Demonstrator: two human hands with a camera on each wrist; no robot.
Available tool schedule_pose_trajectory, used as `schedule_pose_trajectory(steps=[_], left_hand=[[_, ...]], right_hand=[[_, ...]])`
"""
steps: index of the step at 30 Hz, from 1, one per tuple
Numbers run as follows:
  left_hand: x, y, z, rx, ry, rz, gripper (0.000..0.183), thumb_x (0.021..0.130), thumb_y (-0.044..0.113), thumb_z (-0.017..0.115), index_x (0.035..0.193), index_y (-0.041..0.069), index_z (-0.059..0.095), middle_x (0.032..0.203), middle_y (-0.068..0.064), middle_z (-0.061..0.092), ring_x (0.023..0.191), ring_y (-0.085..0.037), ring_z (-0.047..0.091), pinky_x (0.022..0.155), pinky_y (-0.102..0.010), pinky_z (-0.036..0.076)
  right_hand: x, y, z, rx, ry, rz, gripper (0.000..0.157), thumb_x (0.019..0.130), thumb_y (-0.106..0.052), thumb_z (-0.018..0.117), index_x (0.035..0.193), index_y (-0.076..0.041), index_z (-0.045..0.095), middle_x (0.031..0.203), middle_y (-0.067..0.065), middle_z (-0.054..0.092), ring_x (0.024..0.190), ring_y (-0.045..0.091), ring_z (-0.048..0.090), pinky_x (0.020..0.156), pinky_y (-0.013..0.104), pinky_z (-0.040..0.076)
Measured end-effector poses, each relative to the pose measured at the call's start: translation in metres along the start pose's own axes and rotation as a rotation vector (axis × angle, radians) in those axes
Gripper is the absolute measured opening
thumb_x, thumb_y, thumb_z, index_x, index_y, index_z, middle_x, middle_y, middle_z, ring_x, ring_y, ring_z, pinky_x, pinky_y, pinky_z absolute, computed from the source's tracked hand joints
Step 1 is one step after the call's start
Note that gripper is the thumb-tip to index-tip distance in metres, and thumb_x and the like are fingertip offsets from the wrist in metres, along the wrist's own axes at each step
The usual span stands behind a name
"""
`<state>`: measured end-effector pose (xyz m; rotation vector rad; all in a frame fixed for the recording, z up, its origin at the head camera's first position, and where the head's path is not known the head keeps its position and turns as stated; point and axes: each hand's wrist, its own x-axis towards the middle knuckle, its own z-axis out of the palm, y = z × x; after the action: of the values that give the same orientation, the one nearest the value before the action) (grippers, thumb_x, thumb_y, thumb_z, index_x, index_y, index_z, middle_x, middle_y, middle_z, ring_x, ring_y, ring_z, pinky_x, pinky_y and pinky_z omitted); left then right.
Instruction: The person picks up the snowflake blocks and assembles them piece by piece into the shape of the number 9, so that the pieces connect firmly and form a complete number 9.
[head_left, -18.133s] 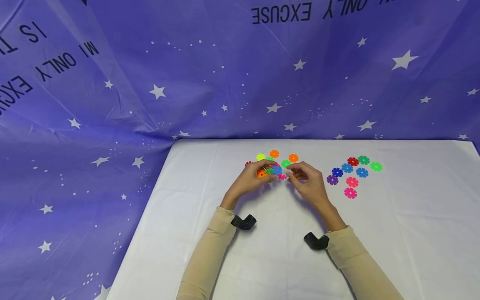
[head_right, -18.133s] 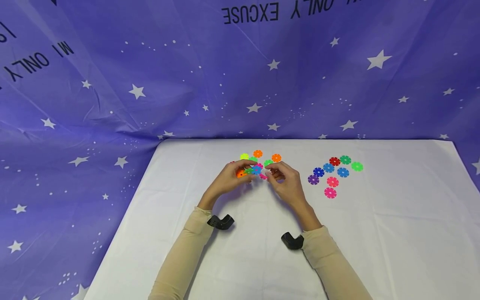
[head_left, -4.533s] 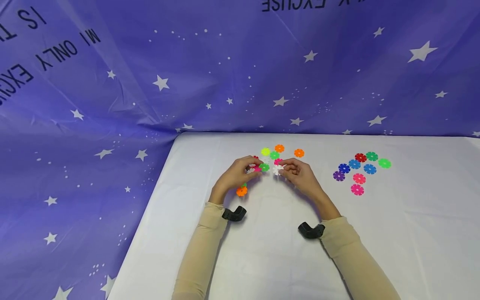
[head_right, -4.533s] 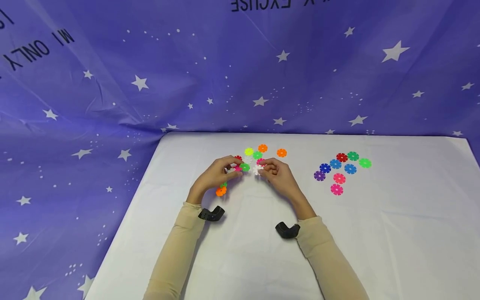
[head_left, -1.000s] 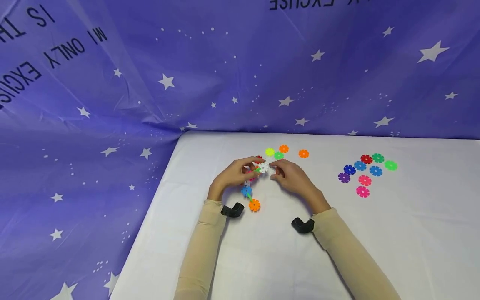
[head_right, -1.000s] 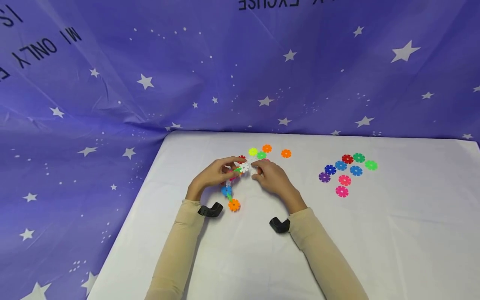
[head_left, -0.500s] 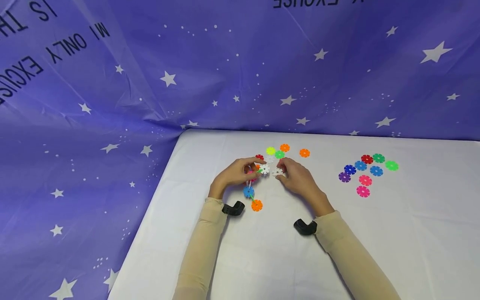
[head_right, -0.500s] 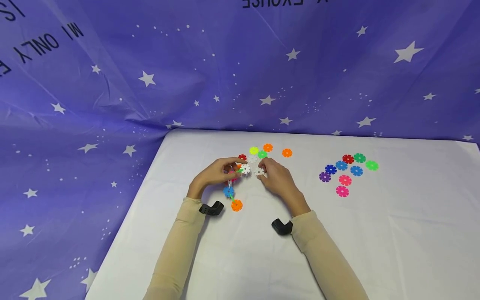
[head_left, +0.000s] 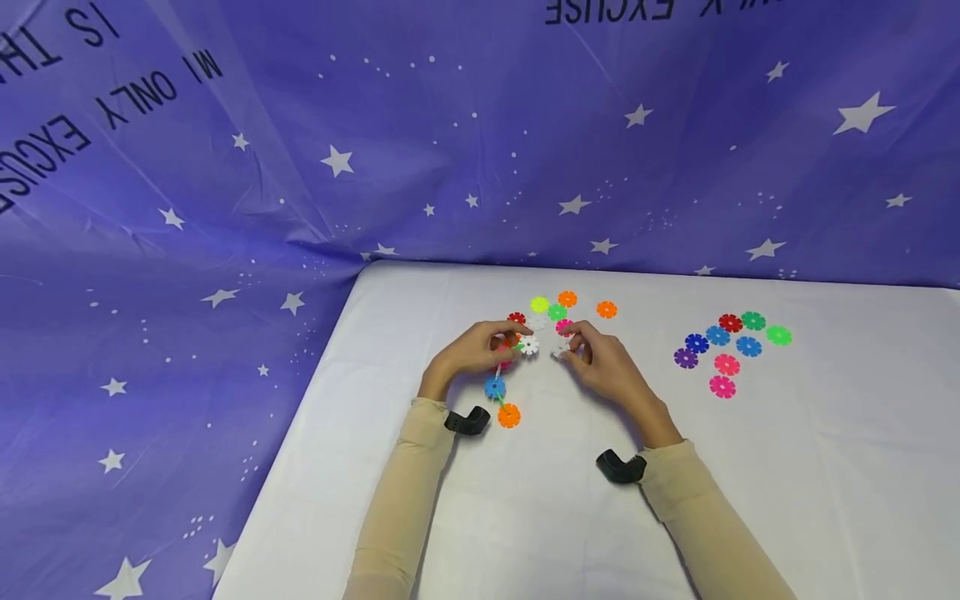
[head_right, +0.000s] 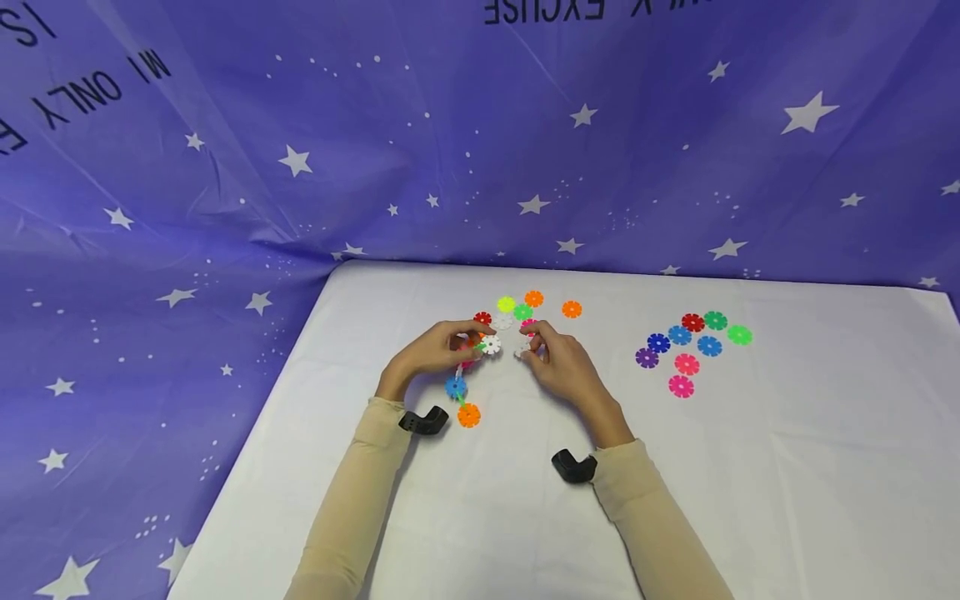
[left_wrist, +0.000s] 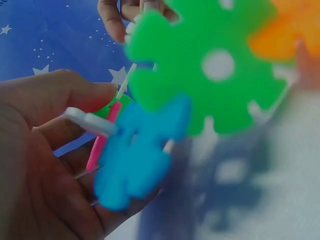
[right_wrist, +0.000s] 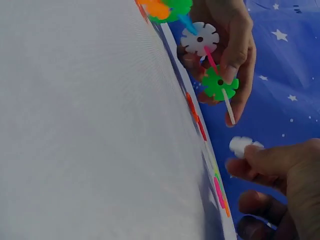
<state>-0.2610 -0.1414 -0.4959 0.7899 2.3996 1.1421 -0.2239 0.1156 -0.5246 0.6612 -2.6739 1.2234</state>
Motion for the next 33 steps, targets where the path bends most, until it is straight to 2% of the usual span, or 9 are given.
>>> schedule_pose_trajectory(steps=[3, 10, 14, 20, 33], left_hand=[[0.0, 0.001, 0.001, -0.007, 0.007, 0.001, 0.036, 0.094, 0.011, 0.063, 0.13, 0.013, 0.063, 0.105, -0.006, 0.066, 0.087, -0.013, 0.059, 0.078, -0.023, 0.048], [0.0, 0.004, 0.001, -0.097, 0.003, -0.021, 0.037, 0.095, 0.008, 0.06, 0.132, 0.012, 0.061, 0.106, -0.009, 0.065, 0.069, -0.012, 0.06, 0.064, -0.023, 0.046], [0.0, 0.005, 0.001, -0.084, 0.002, -0.014, 0.037, 0.096, 0.008, 0.059, 0.132, 0.013, 0.062, 0.104, -0.009, 0.066, 0.068, -0.013, 0.058, 0.064, -0.022, 0.046], [0.0, 0.008, 0.002, -0.058, 0.004, 0.016, 0.035, 0.095, 0.009, 0.06, 0.13, 0.012, 0.063, 0.1, -0.008, 0.065, 0.065, -0.013, 0.057, 0.062, -0.022, 0.045], [0.001, 0.007, 0.003, -0.077, 0.003, 0.001, 0.036, 0.094, 0.012, 0.063, 0.13, 0.012, 0.063, 0.102, -0.008, 0.065, 0.066, -0.014, 0.06, 0.062, -0.023, 0.047]], right_hand=[[-0.001, -0.003, 0.0, -0.018, 0.031, -0.025, 0.029, 0.085, -0.006, 0.074, 0.113, -0.006, 0.064, 0.08, 0.0, 0.067, 0.058, 0.009, 0.046, 0.056, 0.025, 0.039], [0.0, -0.01, -0.002, -0.016, 0.048, -0.092, 0.027, 0.085, -0.005, 0.074, 0.11, -0.007, 0.067, 0.081, 0.002, 0.067, 0.058, 0.008, 0.048, 0.056, 0.024, 0.041], [0.001, -0.013, -0.001, -0.005, 0.036, -0.123, 0.026, 0.086, -0.004, 0.073, 0.111, -0.007, 0.067, 0.081, 0.003, 0.066, 0.058, 0.008, 0.048, 0.055, 0.023, 0.041], [0.001, -0.016, 0.0, -0.008, 0.049, -0.118, 0.026, 0.086, -0.003, 0.071, 0.11, -0.009, 0.067, 0.08, 0.003, 0.065, 0.059, 0.009, 0.05, 0.056, 0.024, 0.043], [0.001, -0.016, 0.001, 0.006, 0.054, -0.152, 0.026, 0.085, -0.001, 0.072, 0.11, -0.01, 0.068, 0.078, 0.002, 0.064, 0.059, 0.008, 0.051, 0.056, 0.024, 0.045]])
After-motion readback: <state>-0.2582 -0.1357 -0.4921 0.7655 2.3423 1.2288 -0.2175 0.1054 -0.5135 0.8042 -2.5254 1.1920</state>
